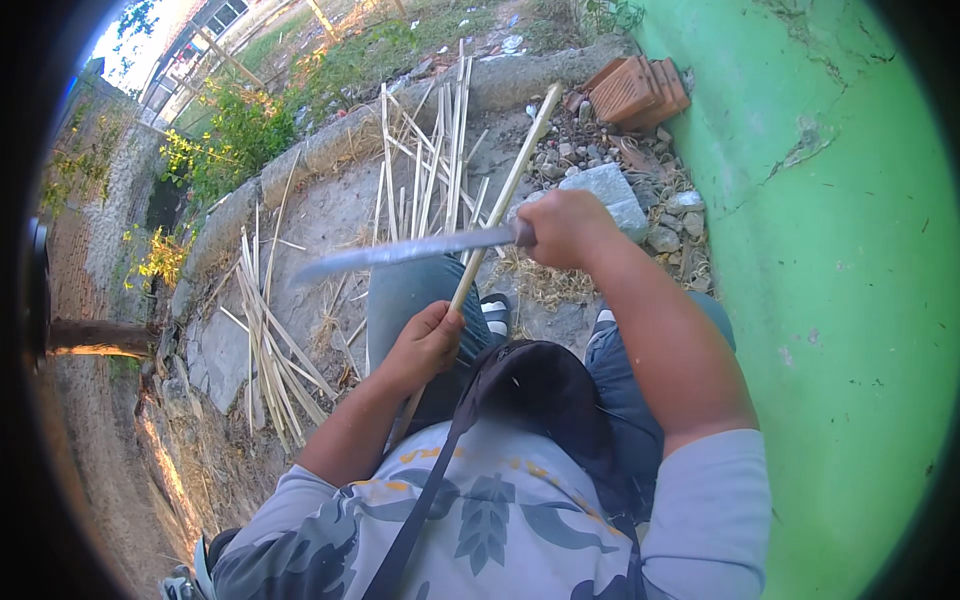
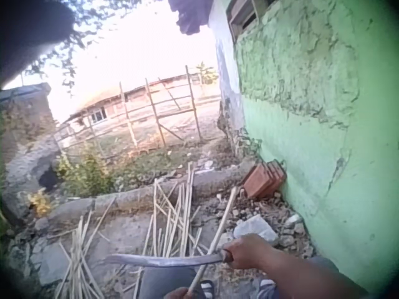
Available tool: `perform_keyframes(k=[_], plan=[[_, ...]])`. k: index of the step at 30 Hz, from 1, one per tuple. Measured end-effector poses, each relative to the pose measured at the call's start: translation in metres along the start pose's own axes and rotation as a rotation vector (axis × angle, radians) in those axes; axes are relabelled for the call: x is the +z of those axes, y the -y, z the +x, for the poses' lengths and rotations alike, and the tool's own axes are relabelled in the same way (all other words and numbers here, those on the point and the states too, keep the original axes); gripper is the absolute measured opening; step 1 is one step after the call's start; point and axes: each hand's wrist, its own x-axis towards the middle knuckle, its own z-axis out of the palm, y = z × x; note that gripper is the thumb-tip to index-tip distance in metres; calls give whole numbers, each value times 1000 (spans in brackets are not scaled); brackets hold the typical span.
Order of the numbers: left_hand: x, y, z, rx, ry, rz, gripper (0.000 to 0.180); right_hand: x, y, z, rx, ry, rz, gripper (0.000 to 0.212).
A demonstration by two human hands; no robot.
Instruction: The person scrapes and trims bamboo sticks one by one using a machete and places them onto a pile on the ground.
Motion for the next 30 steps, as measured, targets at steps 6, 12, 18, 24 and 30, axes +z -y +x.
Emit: perform_keyframes(k=[6,12,18,24,30], plan=[[-3,1,-1,-24,-11,-31,23,-8,10,0,34,5,37,11],[5,-6,0,-37,-35,22,22,-7,-3,3,102,70,-34,14],[-5,1,-5,-17,20,-81,23,-11,7,0,28,30,4,15],[-1,-3,1,-37,0,2,24,-10,-19,1,119,-39,19,11],[-4,-1,-3,-30,55,-68,23,-10,-5,0,-33,19,-42,10]])
